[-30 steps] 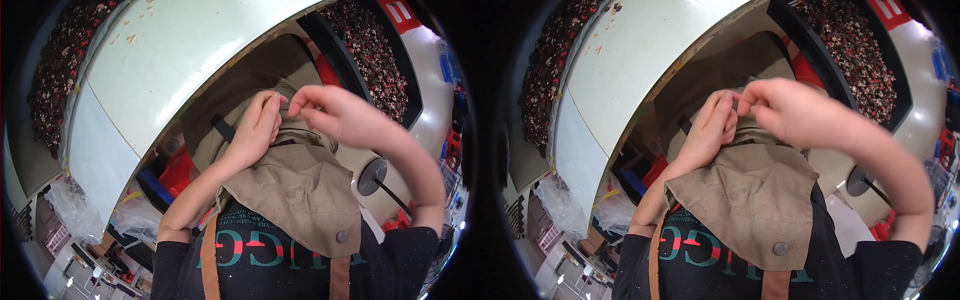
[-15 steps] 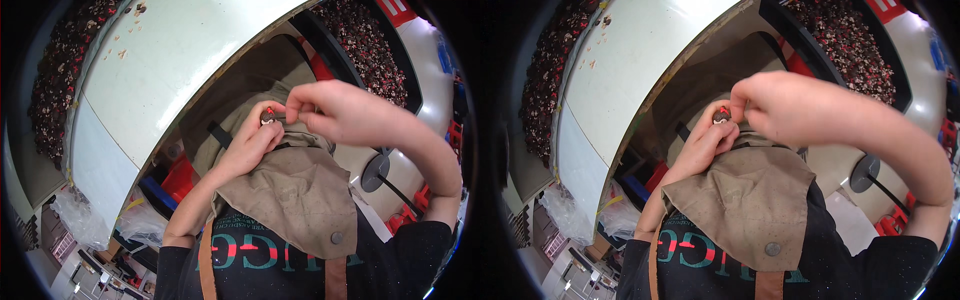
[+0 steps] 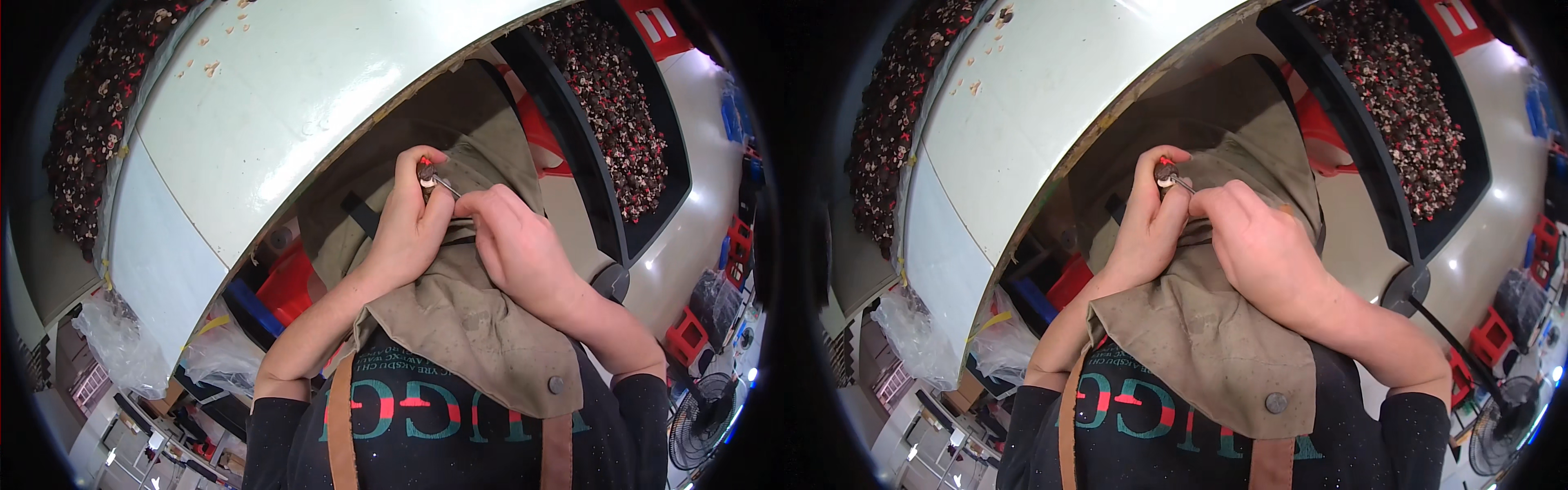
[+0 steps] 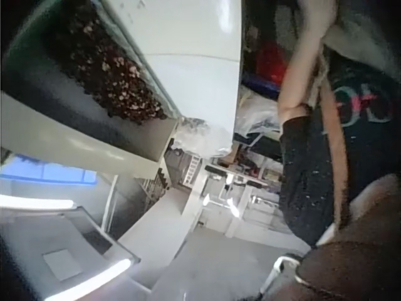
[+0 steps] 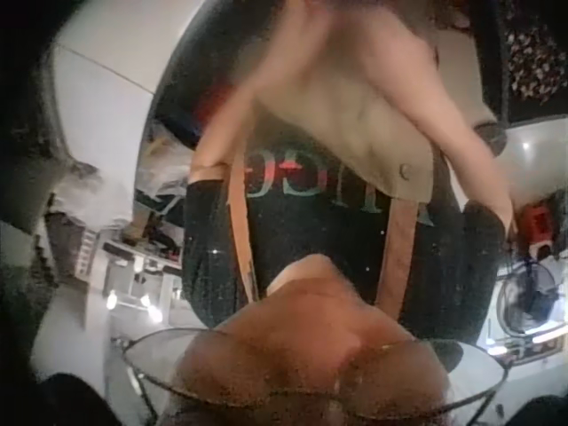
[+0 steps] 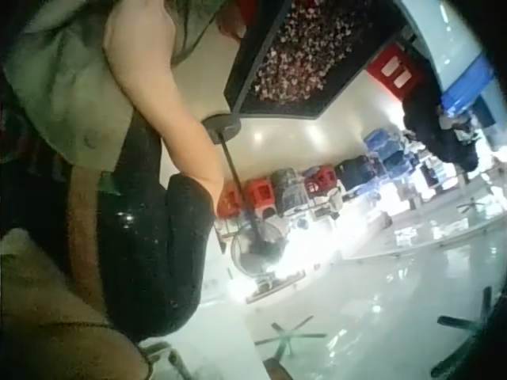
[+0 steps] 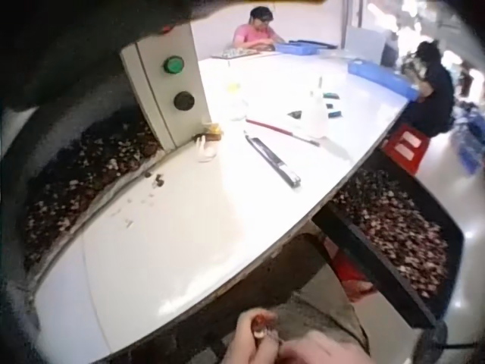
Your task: Assembling small toy figurines by gluing parts and using a screwdriver.
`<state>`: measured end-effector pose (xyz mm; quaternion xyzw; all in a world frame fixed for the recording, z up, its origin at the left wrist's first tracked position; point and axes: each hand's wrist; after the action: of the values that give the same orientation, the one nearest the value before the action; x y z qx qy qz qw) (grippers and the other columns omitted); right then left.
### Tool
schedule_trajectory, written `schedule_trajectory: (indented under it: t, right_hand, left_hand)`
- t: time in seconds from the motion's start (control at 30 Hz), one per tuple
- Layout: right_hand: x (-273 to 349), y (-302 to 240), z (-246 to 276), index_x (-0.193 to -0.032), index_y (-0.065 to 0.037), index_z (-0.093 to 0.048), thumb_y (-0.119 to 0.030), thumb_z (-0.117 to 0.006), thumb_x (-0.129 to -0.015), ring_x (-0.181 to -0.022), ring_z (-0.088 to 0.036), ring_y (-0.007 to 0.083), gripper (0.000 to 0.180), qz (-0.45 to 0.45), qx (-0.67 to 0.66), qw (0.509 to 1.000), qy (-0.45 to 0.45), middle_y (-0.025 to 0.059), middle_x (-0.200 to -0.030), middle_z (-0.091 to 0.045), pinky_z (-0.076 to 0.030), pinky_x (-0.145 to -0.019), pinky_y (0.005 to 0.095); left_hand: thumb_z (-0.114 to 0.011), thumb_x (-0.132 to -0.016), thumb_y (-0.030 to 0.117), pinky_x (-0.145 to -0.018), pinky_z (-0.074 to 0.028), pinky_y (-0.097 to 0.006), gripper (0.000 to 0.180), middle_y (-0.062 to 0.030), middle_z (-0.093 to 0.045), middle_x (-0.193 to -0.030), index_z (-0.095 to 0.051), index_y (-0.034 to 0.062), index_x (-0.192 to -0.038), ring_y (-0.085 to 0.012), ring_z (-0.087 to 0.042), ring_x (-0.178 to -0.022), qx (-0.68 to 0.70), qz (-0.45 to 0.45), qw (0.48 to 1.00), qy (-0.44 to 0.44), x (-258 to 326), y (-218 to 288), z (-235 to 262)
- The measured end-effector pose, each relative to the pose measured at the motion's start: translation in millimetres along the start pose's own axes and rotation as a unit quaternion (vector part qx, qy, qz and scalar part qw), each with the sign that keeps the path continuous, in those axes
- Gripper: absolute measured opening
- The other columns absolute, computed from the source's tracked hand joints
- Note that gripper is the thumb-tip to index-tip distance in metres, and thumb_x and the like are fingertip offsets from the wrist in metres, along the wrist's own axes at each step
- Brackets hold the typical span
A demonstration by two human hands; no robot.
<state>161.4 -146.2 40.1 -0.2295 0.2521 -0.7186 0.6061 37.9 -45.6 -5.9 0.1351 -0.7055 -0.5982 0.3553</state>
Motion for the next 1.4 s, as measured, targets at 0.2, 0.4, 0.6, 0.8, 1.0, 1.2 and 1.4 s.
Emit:
schedule_trajectory:
  t: [0.2,0.4,0.6,0.8,1.0,1.2,1.4]
  right_hand:
    - [-9.6,8.0,10.4,-0.104,0.000,-0.053,-0.002,-0.046,-0.091,-0.080,-0.053,0.0068,0.014,-0.239,-0.444,0.856,-0.114,0.0013,-0.092,-0.056,-0.044,-0.073,0.0224]
    - [-6.8,-8.9,10.5,-0.107,0.000,-0.050,-0.001,-0.046,-0.091,-0.082,-0.052,0.0066,0.017,-0.187,-0.375,0.904,-0.084,0.0028,-0.094,-0.054,-0.045,-0.076,0.0212]
    - [-3.1,-13.8,7.7,-0.108,0.000,-0.049,0.001,-0.046,-0.090,-0.082,-0.053,0.0070,0.018,-0.174,-0.353,0.916,-0.073,0.0033,-0.094,-0.055,-0.045,-0.075,0.0220]
    - [-1.7,-15.0,6.0,-0.108,0.002,-0.051,0.002,-0.048,-0.089,-0.083,-0.056,0.0101,0.019,-0.115,-0.257,0.959,-0.039,0.0065,-0.094,-0.057,-0.046,-0.075,0.0239]
    - [-2.7,-22.7,13.3,-0.112,-0.002,-0.052,0.003,-0.048,-0.087,-0.079,-0.062,0.0159,0.025,-0.115,-0.189,0.974,-0.053,0.0110,-0.095,-0.061,-0.049,-0.072,0.0275]
    - [-2.2,-22.4,6.1,-0.115,-0.003,-0.052,0.005,-0.047,-0.087,-0.077,-0.063,0.0206,0.030,-0.052,-0.152,0.987,-0.007,0.0116,-0.096,-0.062,-0.051,-0.070,0.0300]
    - [-3.6,-23.5,-7.1,-0.120,-0.004,-0.051,0.009,-0.050,-0.082,-0.075,-0.061,0.0225,0.040,-0.022,-0.104,0.994,0.034,0.0123,-0.091,-0.060,-0.051,-0.068,0.0320]
  left_hand:
    - [-0.041,-0.088,0.003,-0.052,-0.030,-0.021,0.033,0.0002,-0.043,-0.080,-0.039,0.0064,-0.121,-0.0049,-0.036,-0.060,0.074,0.054,0.995,-0.047,4.5,0.2,12.6]
    - [-0.042,-0.082,0.006,-0.048,-0.028,-0.022,0.041,-0.0012,-0.045,-0.078,-0.041,0.0058,-0.123,-0.0063,-0.035,-0.053,0.234,0.084,0.967,-0.051,9.7,14.2,19.8]
    - [-0.038,-0.084,0.018,-0.048,-0.028,-0.022,0.047,-0.0015,-0.046,-0.076,-0.039,0.0048,-0.128,-0.0067,-0.034,-0.051,0.279,0.059,0.955,-0.077,12.1,10.6,24.2]
    - [-0.036,-0.086,0.021,-0.046,-0.027,-0.021,0.046,-0.0010,-0.045,-0.074,-0.038,0.0040,-0.129,-0.0061,-0.032,-0.048,0.270,0.044,0.961,-0.037,12.1,11.1,16.3]
    - [-0.035,-0.088,0.020,-0.047,-0.025,-0.020,0.044,-0.0001,-0.042,-0.074,-0.038,0.0047,-0.129,-0.0051,-0.029,-0.048,0.260,0.037,0.964,-0.026,13.3,16.1,13.7]
    - [-0.032,-0.093,0.016,-0.054,-0.030,-0.021,0.038,0.0001,-0.040,-0.077,-0.033,0.0053,-0.130,-0.0053,-0.034,-0.062,0.161,-0.004,0.987,-0.016,12.9,17.2,11.9]
    - [-0.032,-0.092,0.015,-0.054,-0.029,-0.021,0.038,0.0007,-0.040,-0.078,-0.034,0.0055,-0.129,-0.0051,-0.033,-0.062,0.135,-0.051,0.989,0.017,10.3,10.7,6.9]
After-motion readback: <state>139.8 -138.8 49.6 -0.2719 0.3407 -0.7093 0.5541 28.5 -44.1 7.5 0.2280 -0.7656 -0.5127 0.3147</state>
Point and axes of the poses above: each hand's wrist, its own x-axis away from the middle knuckle, its own z-axis out of the back of the hand, y = z × x
